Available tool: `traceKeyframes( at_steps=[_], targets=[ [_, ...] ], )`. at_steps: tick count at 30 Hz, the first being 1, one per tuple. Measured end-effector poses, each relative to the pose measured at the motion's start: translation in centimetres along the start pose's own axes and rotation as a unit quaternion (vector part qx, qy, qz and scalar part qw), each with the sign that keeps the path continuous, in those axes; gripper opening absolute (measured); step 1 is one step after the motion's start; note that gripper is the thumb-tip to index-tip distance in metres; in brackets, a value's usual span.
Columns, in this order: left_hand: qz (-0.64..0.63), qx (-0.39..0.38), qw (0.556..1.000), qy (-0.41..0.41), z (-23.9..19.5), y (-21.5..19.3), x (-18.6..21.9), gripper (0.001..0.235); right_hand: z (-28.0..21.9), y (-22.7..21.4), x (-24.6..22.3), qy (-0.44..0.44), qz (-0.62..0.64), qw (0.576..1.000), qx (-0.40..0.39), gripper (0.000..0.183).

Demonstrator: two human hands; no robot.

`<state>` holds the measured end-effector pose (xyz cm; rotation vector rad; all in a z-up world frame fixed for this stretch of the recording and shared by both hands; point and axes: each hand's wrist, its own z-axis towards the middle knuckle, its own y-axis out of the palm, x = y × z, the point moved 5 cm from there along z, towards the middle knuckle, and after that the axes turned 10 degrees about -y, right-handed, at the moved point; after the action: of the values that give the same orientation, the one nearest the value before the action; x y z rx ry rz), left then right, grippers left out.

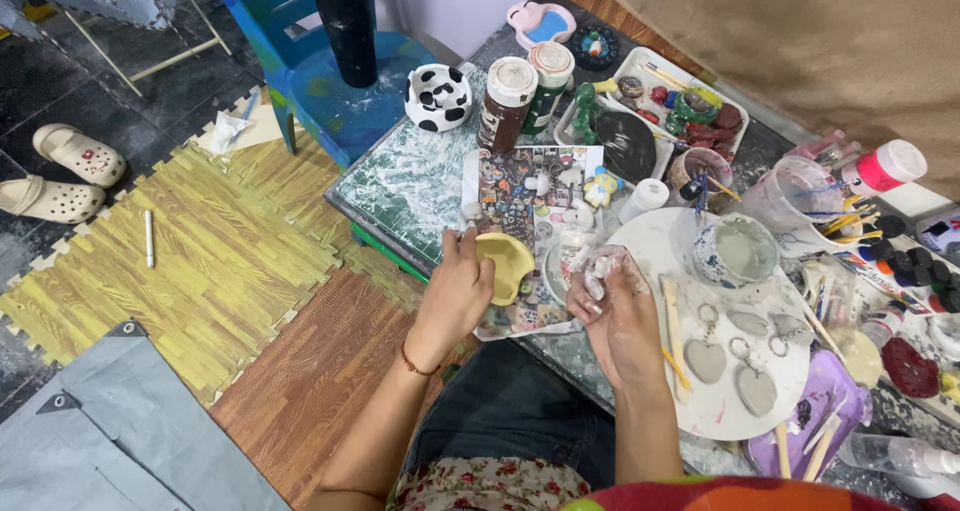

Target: The person paints small clay figurines using a fine brush and white paint. They hold each figurine in one hand and apply paint with the other, occasionally dipping the brush into a container. The workspace contains various art supplies and finished pieces.

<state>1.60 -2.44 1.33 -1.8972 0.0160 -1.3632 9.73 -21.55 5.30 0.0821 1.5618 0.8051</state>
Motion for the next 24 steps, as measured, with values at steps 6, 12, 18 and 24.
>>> traceKeyframes(
  at_steps=[6, 12, 18, 24],
  targets=[
    [0.089, 0.035, 0.995, -0.006, -0.7, -1.6, 0.4, 0.051, 0.3, -0.3, 0.2, 0.008, -0.062, 0.998, 0.013, 0.020],
    [0.131, 0.107, 0.985, -0.011, -1.1, -3.8, 1.6, 0.037, 0.7, 0.3, 0.3, -0.093, -0.305, 0.946, -0.053, 0.016],
    [0.053, 0.164, 0.964, 0.201, -3.9, -5.0, 4.3, 0.036, 0.6, -0.3, 1.1, -0.002, -0.240, 0.971, -0.021, 0.021],
    [-0.069, 0.102, 0.928, 0.352, -4.3, -2.7, 6.6, 0.043, 0.2, -0.2, 0.8, 0.001, -0.125, 0.991, -0.048, 0.027]
  ],
)
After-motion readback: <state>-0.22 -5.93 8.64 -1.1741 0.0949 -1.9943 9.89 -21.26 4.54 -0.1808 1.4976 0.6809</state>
